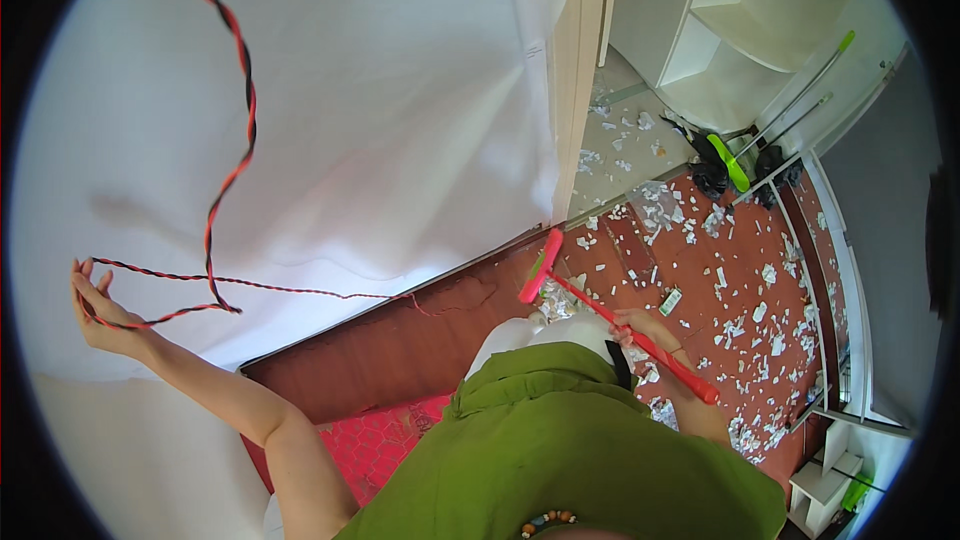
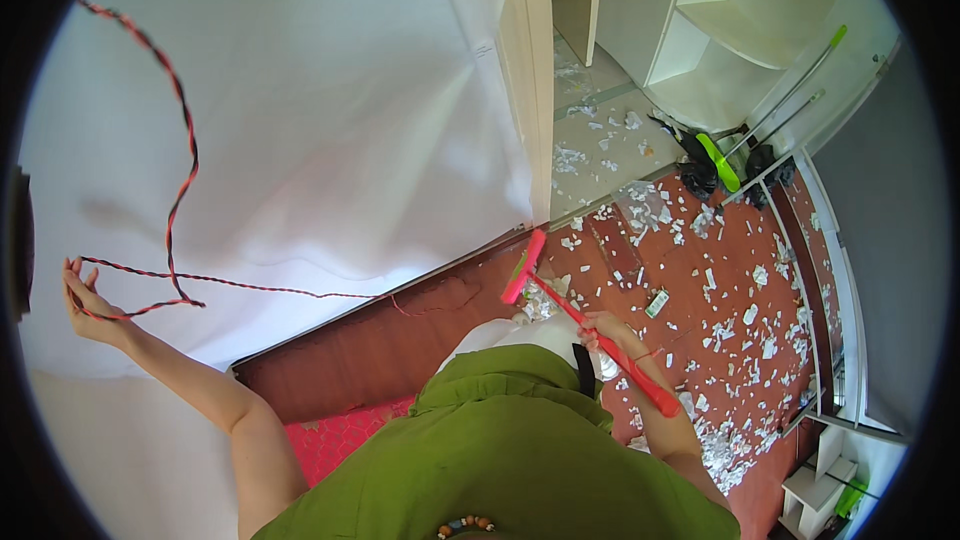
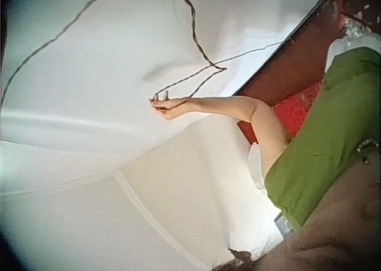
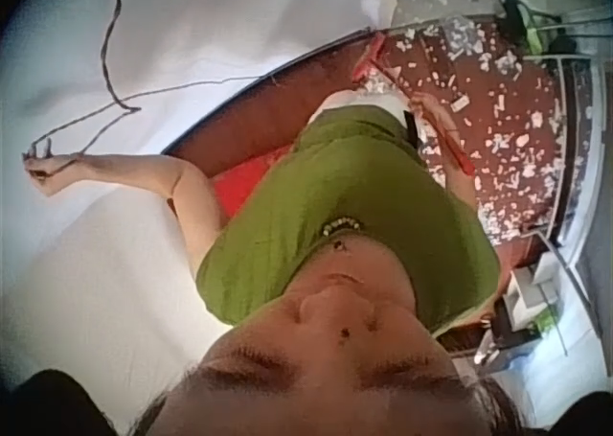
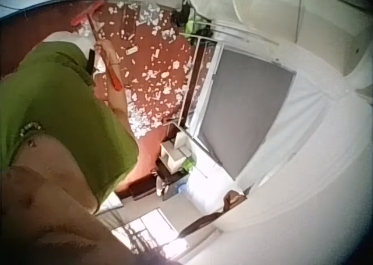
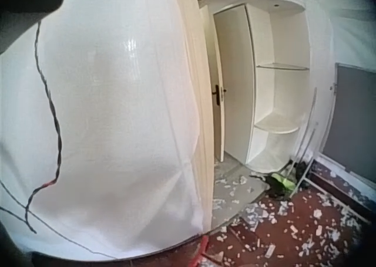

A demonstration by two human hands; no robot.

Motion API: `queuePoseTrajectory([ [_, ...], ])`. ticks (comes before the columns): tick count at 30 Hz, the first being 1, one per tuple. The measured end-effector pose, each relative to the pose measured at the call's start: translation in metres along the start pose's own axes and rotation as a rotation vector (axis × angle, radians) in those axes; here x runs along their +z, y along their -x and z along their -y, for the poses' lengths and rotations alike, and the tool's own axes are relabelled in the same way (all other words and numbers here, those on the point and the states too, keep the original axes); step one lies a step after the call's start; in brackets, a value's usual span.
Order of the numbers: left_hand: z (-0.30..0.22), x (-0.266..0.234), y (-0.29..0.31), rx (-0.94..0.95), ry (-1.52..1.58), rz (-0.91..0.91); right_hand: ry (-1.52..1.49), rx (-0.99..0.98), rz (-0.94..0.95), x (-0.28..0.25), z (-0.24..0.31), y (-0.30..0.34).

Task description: Sweep the paper scraps and debris from the floor into a pile.

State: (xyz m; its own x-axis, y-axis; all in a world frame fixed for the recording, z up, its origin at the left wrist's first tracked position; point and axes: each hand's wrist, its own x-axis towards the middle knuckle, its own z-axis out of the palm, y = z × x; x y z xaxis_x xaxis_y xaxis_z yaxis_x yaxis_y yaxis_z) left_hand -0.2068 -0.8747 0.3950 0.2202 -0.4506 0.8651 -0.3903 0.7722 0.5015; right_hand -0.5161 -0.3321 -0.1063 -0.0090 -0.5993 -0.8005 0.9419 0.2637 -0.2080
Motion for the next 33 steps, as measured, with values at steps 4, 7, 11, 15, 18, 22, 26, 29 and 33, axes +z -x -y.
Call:
queuePoseTrajectory([
  [4, 0.028, -0.020, -0.054, 0.137, -0.091, -0.011, 0.023, 0.179, 0.083, 0.005, 0.008, -0.038],
  [7, 0.026, -0.039, -0.085, 0.213, -0.158, -0.053, -0.062, 0.347, 0.153, 0.020, 0.011, -0.069],
  [11, 0.024, -0.043, -0.105, 0.243, -0.192, -0.066, 0.059, 0.467, 0.140, 0.030, 0.007, -0.144],
  [15, 0.015, -0.033, -0.103, 0.245, -0.235, -0.047, 0.041, 0.474, 0.162, 0.045, 0.010, -0.162],
  [18, 0.011, -0.023, -0.098, 0.240, -0.256, -0.027, 0.011, 0.467, 0.173, 0.014, 0.021, -0.156],
  [22, 0.002, -0.007, -0.089, 0.223, -0.317, -0.046, -0.043, 0.437, 0.171, -0.043, 0.058, -0.138],
  [26, -0.001, 0.005, -0.089, 0.251, -0.182, -0.017, -0.091, 0.405, 0.168, -0.098, 0.052, -0.109],
  [29, -0.006, 0.029, -0.089, 0.267, -0.050, 0.006, -0.143, 0.355, 0.162, -0.158, 0.055, -0.077],
  [33, 0.001, 0.048, -0.093, 0.278, 0.088, 0.030, -0.188, 0.319, 0.145, -0.206, 0.033, -0.035],
])
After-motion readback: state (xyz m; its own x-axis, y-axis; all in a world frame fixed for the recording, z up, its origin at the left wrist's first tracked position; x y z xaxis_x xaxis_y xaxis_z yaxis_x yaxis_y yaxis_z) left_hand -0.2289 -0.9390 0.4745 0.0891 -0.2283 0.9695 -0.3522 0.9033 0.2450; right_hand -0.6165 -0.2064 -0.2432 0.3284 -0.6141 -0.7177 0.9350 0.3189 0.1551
